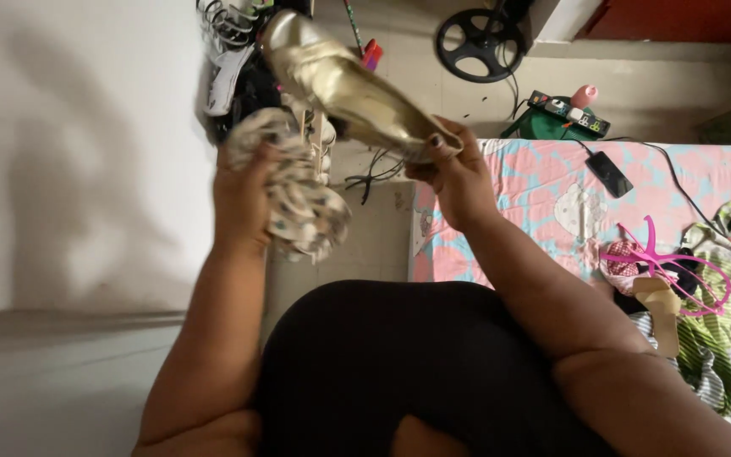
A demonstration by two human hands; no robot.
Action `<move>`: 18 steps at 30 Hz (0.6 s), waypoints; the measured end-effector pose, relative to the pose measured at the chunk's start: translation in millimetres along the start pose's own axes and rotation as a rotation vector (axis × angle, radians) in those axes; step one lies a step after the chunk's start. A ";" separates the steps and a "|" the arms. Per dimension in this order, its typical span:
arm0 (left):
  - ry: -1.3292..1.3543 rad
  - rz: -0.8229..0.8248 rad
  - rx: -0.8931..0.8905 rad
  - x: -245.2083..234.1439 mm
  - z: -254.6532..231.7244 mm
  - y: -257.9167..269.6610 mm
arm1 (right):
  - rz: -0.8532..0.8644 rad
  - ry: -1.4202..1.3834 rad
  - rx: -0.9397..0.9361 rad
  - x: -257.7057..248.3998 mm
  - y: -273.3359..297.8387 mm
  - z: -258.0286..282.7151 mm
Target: The person wipes a pair of high-heeled shoes with a cloth, cleaning the interiors and exteriors of the shoes before placing them back on a shelf.
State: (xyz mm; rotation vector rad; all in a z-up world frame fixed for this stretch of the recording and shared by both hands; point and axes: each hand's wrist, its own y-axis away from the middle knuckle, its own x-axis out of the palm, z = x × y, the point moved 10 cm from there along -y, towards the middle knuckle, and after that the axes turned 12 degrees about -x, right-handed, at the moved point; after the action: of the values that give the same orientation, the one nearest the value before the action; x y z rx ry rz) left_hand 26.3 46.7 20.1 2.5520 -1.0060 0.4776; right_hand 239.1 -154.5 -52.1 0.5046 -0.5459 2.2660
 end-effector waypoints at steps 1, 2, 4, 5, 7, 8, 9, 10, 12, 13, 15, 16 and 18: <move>0.016 -0.043 0.066 -14.2 -7.8 3.1 | -0.018 0.007 0.006 -5.5 2.4 0.9; 0.032 -0.085 0.132 -29.6 -15.7 5.0 | -0.050 0.000 0.031 -11.0 5.2 -1.7; 0.041 -0.164 0.235 -61.7 -30.7 9.2 | -0.115 -0.012 0.077 -22.9 7.9 -6.7; 0.033 -0.201 0.271 -76.7 -39.4 12.2 | -0.118 -0.024 0.080 -25.5 8.5 -8.4; 0.111 -0.250 0.286 -99.0 -47.9 18.7 | -0.129 -0.047 0.085 -30.4 10.7 -14.1; 0.197 -0.261 0.265 -107.7 -50.5 22.6 | -0.135 -0.049 0.100 -33.2 12.0 -17.9; 0.283 -0.271 0.245 -113.1 -52.7 26.1 | -0.140 -0.051 0.113 -35.5 12.6 -21.1; 0.288 -0.285 0.239 -113.8 -56.7 28.8 | -0.145 -0.052 0.126 -37.3 13.2 -23.9; 0.296 -0.309 0.223 -112.2 -62.9 31.3 | -0.160 -0.080 0.137 -38.5 14.1 -28.0; 0.307 -0.325 0.179 -110.0 -59.0 32.0 | -0.168 -0.095 0.142 -37.6 15.8 -29.0; 0.330 -0.353 0.092 -107.4 -45.1 29.7 | -0.169 -0.118 0.141 -32.0 17.5 -28.6; 0.304 -0.307 0.147 -105.5 -49.0 29.5 | -0.169 -0.129 0.140 -27.9 17.2 -28.3; 0.253 -0.210 0.251 -103.9 -50.8 30.6 | -0.180 -0.109 0.150 -22.5 18.3 -27.7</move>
State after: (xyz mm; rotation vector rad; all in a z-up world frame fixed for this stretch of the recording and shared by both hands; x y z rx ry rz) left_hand -75.9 108.6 26.1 2.6847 -0.6144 0.8875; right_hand 235.1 -164.5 -90.7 0.7262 -0.3689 2.1254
